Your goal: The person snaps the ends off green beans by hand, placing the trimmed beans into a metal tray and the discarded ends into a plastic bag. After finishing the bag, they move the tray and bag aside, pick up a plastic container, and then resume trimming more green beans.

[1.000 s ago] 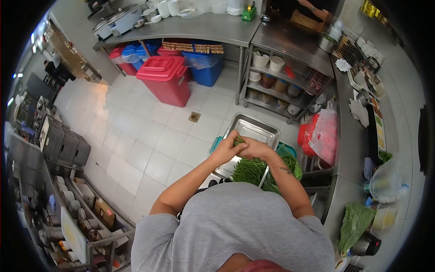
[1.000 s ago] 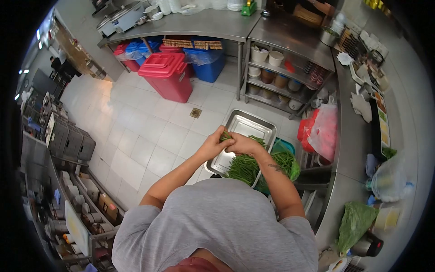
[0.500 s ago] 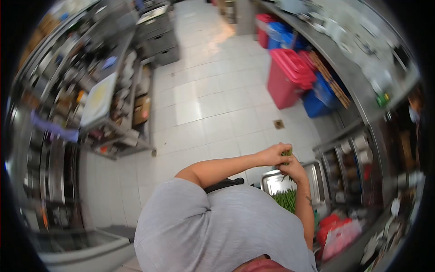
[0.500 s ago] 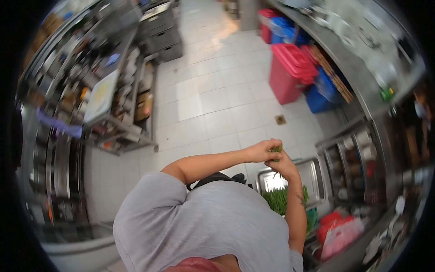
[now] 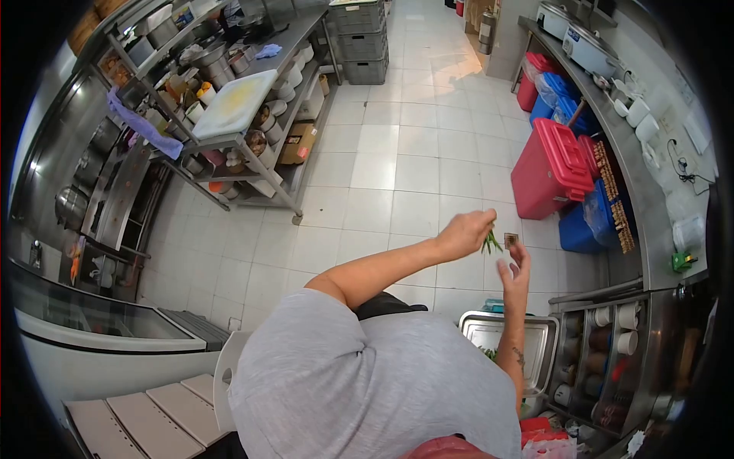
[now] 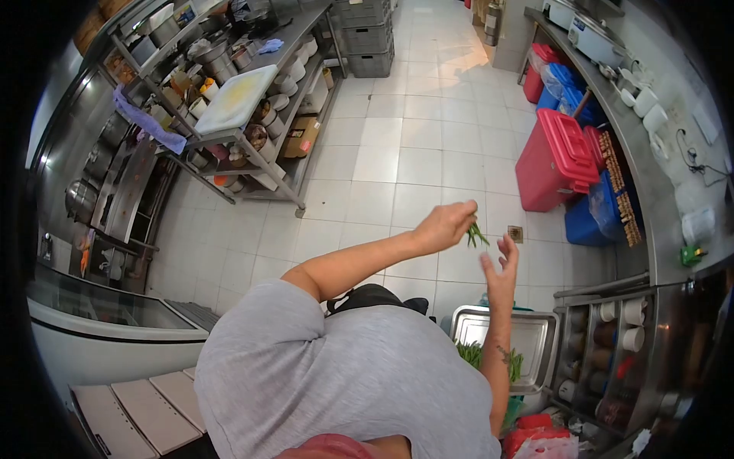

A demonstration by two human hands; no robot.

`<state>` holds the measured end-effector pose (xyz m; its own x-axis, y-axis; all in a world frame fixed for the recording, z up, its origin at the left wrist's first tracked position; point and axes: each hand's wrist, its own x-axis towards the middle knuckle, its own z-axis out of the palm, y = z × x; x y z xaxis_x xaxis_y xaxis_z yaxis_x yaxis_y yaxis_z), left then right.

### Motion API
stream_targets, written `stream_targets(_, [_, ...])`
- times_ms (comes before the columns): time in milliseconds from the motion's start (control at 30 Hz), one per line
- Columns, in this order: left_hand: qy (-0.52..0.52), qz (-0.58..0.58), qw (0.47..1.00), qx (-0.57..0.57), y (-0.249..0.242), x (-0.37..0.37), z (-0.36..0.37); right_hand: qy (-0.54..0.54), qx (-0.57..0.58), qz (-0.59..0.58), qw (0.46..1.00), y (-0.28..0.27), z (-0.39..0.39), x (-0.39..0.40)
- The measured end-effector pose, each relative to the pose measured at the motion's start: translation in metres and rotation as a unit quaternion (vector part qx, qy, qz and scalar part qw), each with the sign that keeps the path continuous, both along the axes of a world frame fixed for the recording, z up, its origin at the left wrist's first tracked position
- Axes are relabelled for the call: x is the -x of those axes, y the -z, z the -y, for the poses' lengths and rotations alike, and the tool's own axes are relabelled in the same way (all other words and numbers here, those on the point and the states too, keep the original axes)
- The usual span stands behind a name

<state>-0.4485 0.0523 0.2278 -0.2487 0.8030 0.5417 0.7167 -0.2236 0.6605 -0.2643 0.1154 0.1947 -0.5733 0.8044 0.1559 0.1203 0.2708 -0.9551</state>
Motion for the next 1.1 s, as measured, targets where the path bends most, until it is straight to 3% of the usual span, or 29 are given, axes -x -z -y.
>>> stream_targets(67, [-0.029,-0.036,0.998,-0.043,-0.002,-0.002,-0.003,0.056,0.179,-0.024,0.982,0.039,-0.013,-0.015])
stream_targets(100, [-0.027,-0.052,0.997,-0.056,-0.002,-0.007,-0.006,-0.020,0.261,-0.052,0.964,0.038,-0.011,-0.020])
stream_targets(133, [-0.025,-0.068,0.995,-0.070,-0.001,-0.012,-0.008,-0.066,0.358,-0.132,0.922,0.026,-0.002,-0.017])
stream_targets(200, [0.007,-0.108,0.990,-0.088,-0.001,-0.038,-0.007,-0.152,0.529,-0.285,0.785,-0.006,0.024,-0.004])
stream_targets(233, [0.032,-0.115,0.988,-0.099,-0.001,-0.056,-0.003,-0.034,0.557,-0.338,0.758,-0.041,0.040,0.011])
stream_targets(333, [0.097,-0.120,0.982,-0.109,0.011,-0.085,0.001,-0.058,0.531,-0.365,0.763,-0.019,0.016,-0.005])
stream_targets(467, [0.162,-0.110,0.975,-0.107,0.023,-0.107,0.002,-0.004,0.492,-0.380,0.783,0.005,0.005,-0.042])
stream_targets(600, [0.272,-0.047,0.961,0.002,0.022,-0.123,0.011,0.136,0.396,-0.351,0.838,0.015,0.005,-0.075])
stream_targets(633, [0.316,-0.043,0.944,0.083,0.020,-0.126,0.009,0.166,0.379,-0.339,0.845,0.006,0.011,-0.079])
stream_targets(733, [0.384,-0.111,0.916,0.028,0.027,-0.134,0.003,0.130,0.324,-0.308,0.885,0.024,0.011,-0.107])
stream_targets(767, [0.383,-0.097,0.919,0.014,0.025,-0.136,0.001,0.195,0.301,-0.302,0.883,0.030,0.013,-0.108])
stream_targets(867, [0.354,-0.053,0.933,0.049,0.011,-0.135,-0.009,0.167,0.289,-0.262,0.905,0.029,0.026,-0.130])
stream_targets(1000, [0.290,-0.045,0.954,0.055,0.004,-0.124,-0.018,0.291,0.249,-0.272,0.883,0.043,0.032,-0.181])
stream_targets(1100, [0.297,-0.046,0.950,0.086,0.010,-0.118,-0.023,0.440,0.220,-0.265,0.829,0.035,0.039,-0.234])
